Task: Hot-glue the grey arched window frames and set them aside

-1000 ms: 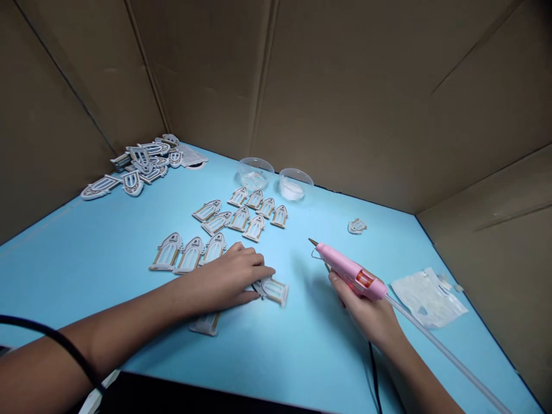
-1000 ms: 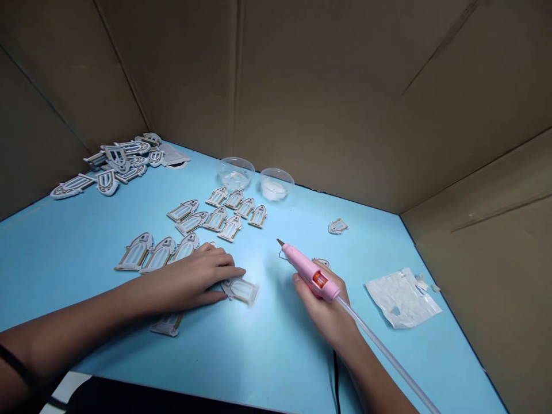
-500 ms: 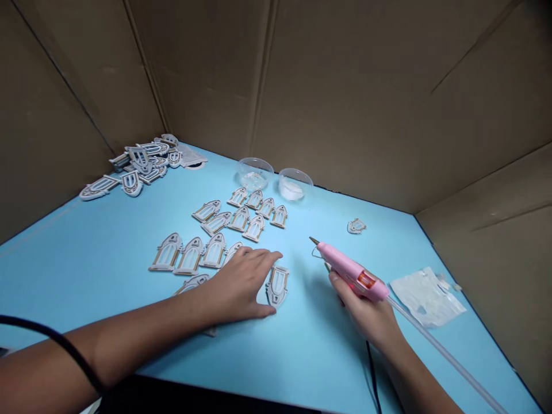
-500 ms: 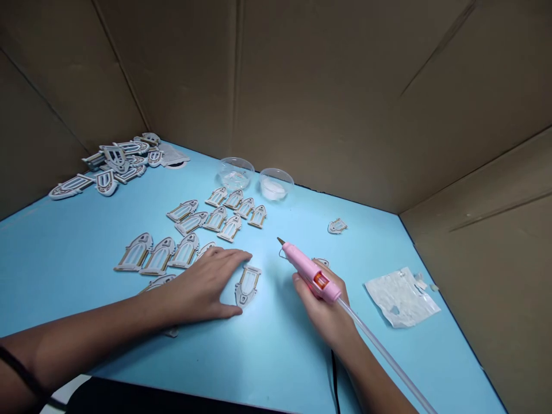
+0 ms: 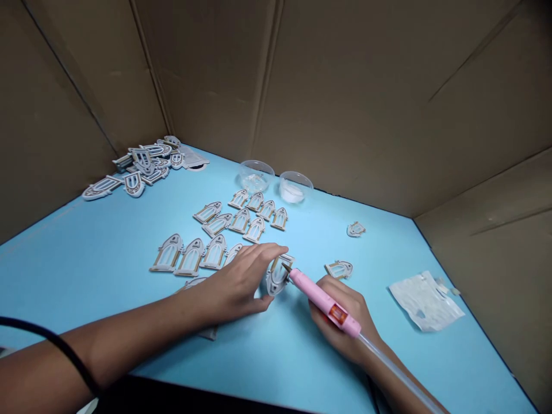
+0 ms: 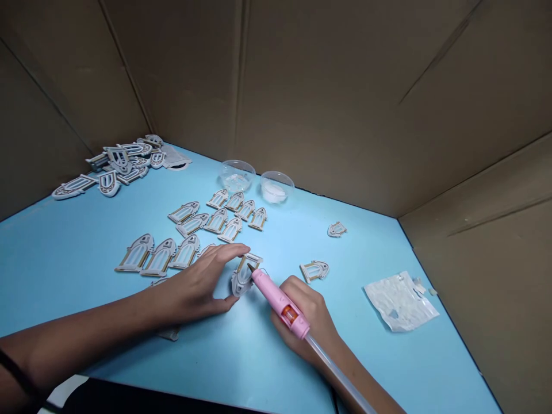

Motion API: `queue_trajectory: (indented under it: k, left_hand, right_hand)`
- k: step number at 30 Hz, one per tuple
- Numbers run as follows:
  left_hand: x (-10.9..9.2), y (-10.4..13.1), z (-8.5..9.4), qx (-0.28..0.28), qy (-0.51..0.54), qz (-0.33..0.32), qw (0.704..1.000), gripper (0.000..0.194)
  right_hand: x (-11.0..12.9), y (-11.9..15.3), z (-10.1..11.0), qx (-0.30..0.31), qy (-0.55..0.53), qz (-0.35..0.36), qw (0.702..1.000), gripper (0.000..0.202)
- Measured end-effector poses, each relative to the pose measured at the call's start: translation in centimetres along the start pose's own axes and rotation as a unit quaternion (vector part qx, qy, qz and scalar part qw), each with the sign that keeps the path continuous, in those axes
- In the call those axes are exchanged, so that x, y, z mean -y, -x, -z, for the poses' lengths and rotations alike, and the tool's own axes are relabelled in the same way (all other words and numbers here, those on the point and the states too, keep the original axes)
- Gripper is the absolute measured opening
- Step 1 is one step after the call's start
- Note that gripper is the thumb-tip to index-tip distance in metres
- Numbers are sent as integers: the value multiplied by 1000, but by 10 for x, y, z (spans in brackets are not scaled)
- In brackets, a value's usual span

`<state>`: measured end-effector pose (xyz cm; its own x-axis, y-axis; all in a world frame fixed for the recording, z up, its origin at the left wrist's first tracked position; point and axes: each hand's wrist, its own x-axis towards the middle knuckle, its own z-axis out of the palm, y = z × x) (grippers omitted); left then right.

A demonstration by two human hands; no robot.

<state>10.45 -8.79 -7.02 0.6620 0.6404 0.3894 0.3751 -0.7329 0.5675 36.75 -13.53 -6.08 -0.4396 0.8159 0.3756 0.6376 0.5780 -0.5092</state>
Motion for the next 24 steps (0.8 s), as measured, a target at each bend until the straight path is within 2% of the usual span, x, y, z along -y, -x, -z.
queue_trajectory:
  k: [4,24]
  left_hand:
    - [-1,1,1,-9,-1,-35,999,73]
    - [-1,-1,5,-4,-14,-29,999,66]
  right_hand:
    - [-1,2,0,-11,36,27,999,21]
    - [-2,6,1,-13,76,21,997,28]
